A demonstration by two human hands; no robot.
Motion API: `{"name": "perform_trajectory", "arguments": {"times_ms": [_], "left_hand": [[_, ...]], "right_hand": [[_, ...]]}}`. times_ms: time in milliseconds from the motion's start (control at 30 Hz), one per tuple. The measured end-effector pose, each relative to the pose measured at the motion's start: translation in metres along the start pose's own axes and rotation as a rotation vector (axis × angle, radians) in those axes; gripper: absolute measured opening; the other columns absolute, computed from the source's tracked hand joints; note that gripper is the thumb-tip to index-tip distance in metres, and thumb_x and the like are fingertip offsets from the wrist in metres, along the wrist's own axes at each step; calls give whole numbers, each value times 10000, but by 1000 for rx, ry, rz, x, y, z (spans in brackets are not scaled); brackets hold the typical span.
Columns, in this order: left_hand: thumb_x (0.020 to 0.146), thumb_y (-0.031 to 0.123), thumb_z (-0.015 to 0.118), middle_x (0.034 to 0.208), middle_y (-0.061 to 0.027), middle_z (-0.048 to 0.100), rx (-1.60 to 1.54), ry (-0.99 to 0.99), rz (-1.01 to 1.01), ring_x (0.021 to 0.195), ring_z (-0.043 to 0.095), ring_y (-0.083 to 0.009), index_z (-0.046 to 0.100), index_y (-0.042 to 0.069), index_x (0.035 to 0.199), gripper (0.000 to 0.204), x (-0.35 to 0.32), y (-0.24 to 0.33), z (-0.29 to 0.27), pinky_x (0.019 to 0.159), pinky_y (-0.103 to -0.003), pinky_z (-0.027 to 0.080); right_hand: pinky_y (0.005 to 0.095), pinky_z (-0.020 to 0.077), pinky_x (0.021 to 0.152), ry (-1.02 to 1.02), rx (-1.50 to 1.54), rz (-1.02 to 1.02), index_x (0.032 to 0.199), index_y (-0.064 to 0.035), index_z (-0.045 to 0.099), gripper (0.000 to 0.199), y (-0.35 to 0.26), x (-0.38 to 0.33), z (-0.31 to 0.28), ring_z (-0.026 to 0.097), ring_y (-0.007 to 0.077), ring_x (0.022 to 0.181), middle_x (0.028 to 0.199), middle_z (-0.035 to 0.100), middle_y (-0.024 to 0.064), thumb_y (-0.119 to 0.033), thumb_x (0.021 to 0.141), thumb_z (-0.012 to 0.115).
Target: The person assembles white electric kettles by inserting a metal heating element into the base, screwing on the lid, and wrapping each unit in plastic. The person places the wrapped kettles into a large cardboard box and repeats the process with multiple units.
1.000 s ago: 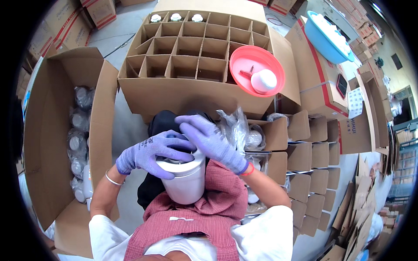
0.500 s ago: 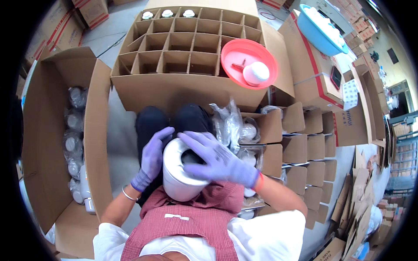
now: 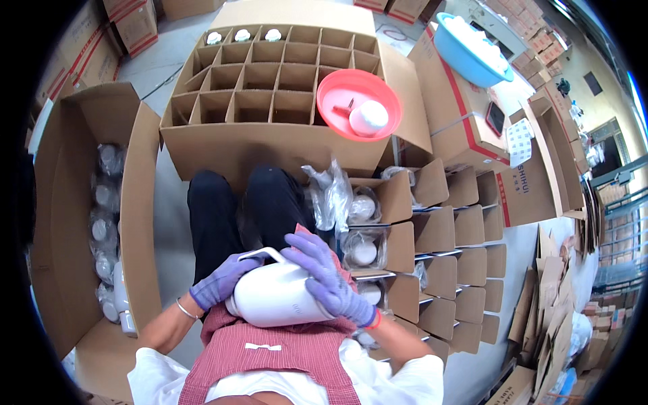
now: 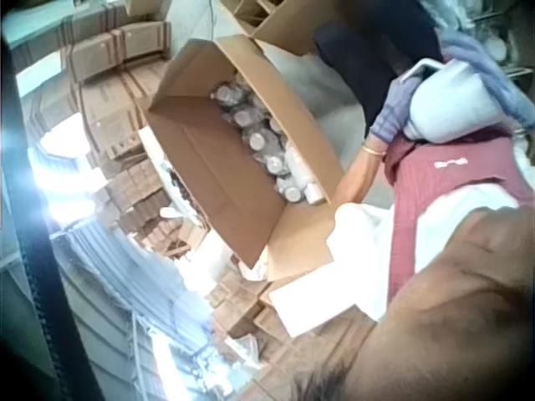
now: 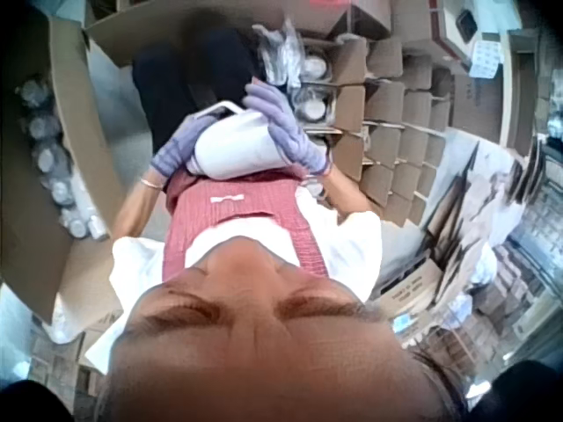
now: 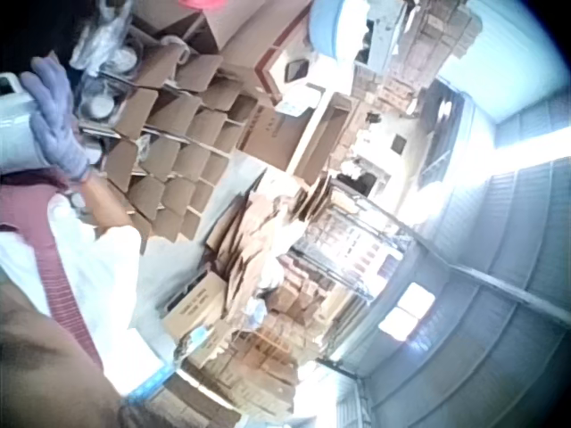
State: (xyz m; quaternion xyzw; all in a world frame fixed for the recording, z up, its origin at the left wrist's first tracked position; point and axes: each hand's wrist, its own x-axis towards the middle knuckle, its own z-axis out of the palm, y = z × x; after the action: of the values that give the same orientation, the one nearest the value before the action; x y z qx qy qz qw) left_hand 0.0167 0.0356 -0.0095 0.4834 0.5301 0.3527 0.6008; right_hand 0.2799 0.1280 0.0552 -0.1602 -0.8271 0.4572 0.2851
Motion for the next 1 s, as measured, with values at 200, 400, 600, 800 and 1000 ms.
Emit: {"name": "perform_trajectory", "arguments": {"times_ms": [200,400,600,800,1000], "left_hand": [[853,141,640,1236,-90,685,759,278,684,1230,594,-314,723,85,1102,269,-7,105,-6,1153,-481,312],[866,108,543,1123,-119,726,-118,319,255,1120,660,-202,726,-4,1103,319,12,113,-37,985,-342,507],[838,96,575,1127,-122,726,524,417,711,1128,660,-256,736,37,1074,292,38,131,-32,1069,-423,426],[824,85,547,1092,-117,733,594,421,667,1127,653,-264,740,19,1040,297,39,147,-27,1073,-438,399],[894,113,545,1072,-97,739,24,439,424,1048,677,-199,735,-1,1067,281,53,128,-41,988,-342,487]], "right_hand": [[327,399,1090,401,654,556,1432,12,434,473,47,35,4,512,204,1253,1404,516,127,-252,1040,425],[382,300,1167,94,-212,-348,1442,-9,451,533,5,89,-47,455,306,1337,1452,464,180,-317,1007,462],[372,355,1130,406,692,393,1417,-35,452,441,88,87,-34,474,311,1303,1383,499,170,-212,1013,461],[351,399,1091,274,20,-25,1413,-58,452,480,71,102,-40,504,256,1277,1377,510,125,-299,1003,516],[346,335,1135,380,685,497,1410,-27,471,566,87,113,-44,459,225,1311,1400,482,126,-447,1037,400]]}}
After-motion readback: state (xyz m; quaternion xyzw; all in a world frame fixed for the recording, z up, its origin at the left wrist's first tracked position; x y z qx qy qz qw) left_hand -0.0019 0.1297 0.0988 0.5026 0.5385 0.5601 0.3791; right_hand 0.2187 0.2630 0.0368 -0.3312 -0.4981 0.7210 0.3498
